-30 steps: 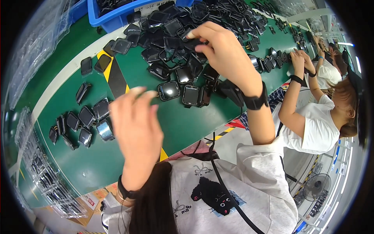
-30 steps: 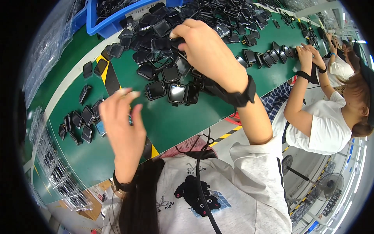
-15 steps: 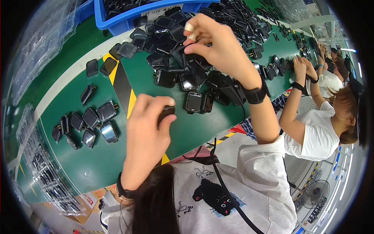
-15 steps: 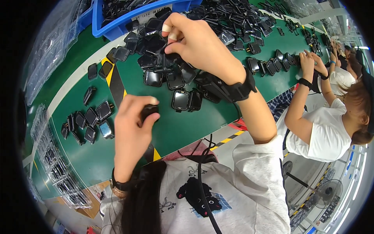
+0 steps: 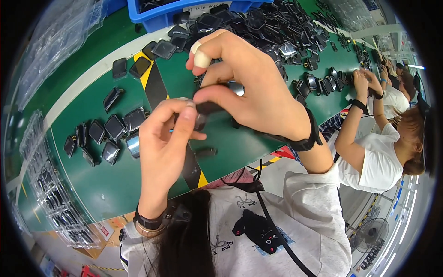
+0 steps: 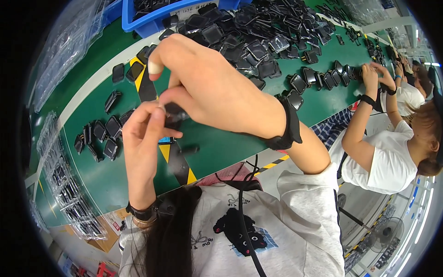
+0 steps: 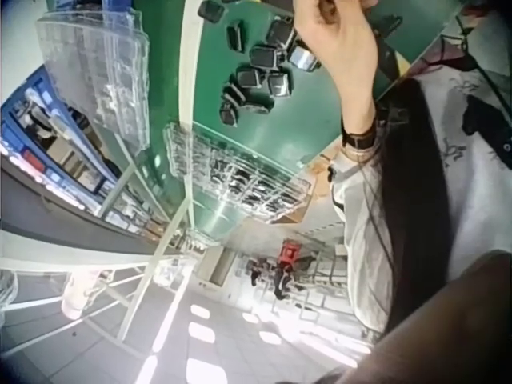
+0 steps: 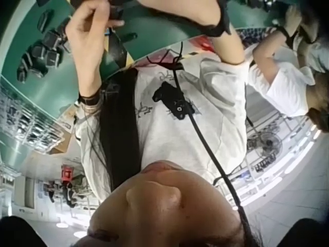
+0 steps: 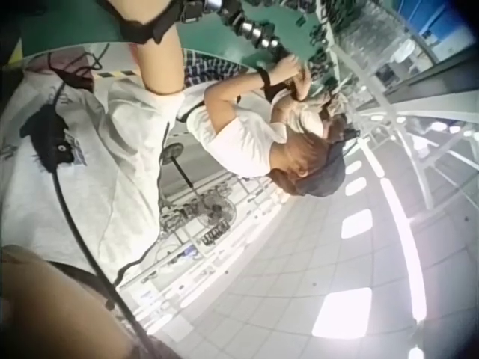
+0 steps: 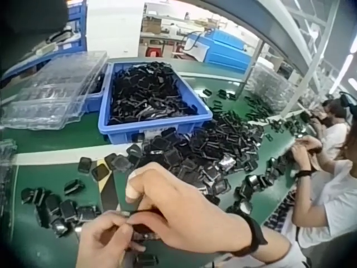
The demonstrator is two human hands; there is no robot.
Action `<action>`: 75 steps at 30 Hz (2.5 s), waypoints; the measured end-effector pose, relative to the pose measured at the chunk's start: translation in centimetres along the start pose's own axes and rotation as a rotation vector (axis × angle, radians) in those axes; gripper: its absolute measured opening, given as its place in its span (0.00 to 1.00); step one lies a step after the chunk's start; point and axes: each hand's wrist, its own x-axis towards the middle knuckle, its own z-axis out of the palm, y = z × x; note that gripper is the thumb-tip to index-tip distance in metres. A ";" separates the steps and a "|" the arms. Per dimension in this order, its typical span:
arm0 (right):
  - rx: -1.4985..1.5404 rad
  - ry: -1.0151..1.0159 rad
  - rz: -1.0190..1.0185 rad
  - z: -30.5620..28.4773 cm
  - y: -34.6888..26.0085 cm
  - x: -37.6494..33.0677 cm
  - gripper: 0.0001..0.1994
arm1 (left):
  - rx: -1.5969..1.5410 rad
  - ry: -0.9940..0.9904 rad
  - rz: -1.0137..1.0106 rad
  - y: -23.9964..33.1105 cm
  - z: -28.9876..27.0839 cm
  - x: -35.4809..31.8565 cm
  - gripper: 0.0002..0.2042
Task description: The person assembles smartwatches by hand by peeling protective films off screens and pressing them into watch bodies. They then place the finished watches into a plastic tray and cover it with a plastic sheet.
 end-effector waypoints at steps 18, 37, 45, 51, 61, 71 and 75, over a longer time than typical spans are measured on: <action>-0.433 0.166 -0.500 0.0 -0.1 -3.7 0.11 | -0.010 0.049 0.185 0.9 0.5 -1.5 0.09; 0.074 0.164 0.001 0.8 -3.3 -4.5 0.11 | -0.313 -0.099 0.178 -0.3 -0.1 -2.5 0.24; -0.084 0.100 0.053 1.6 -3.2 -3.8 0.12 | -0.291 -0.075 0.075 0.4 0.8 -3.3 0.28; -0.120 0.023 0.057 2.0 -2.8 -3.8 0.15 | -0.255 -0.070 0.058 0.6 0.8 -3.6 0.29; 0.151 0.158 0.063 3.3 -2.2 -5.0 0.18 | -0.154 0.065 0.211 -0.1 0.6 -3.6 0.22; 0.171 0.164 -0.046 4.5 -2.0 -7.0 0.18 | 0.043 0.048 0.422 -0.8 0.2 -3.8 0.08; 0.389 0.281 0.167 5.9 -2.5 -7.8 0.18 | 0.009 0.130 0.442 -1.9 1.1 -3.8 0.05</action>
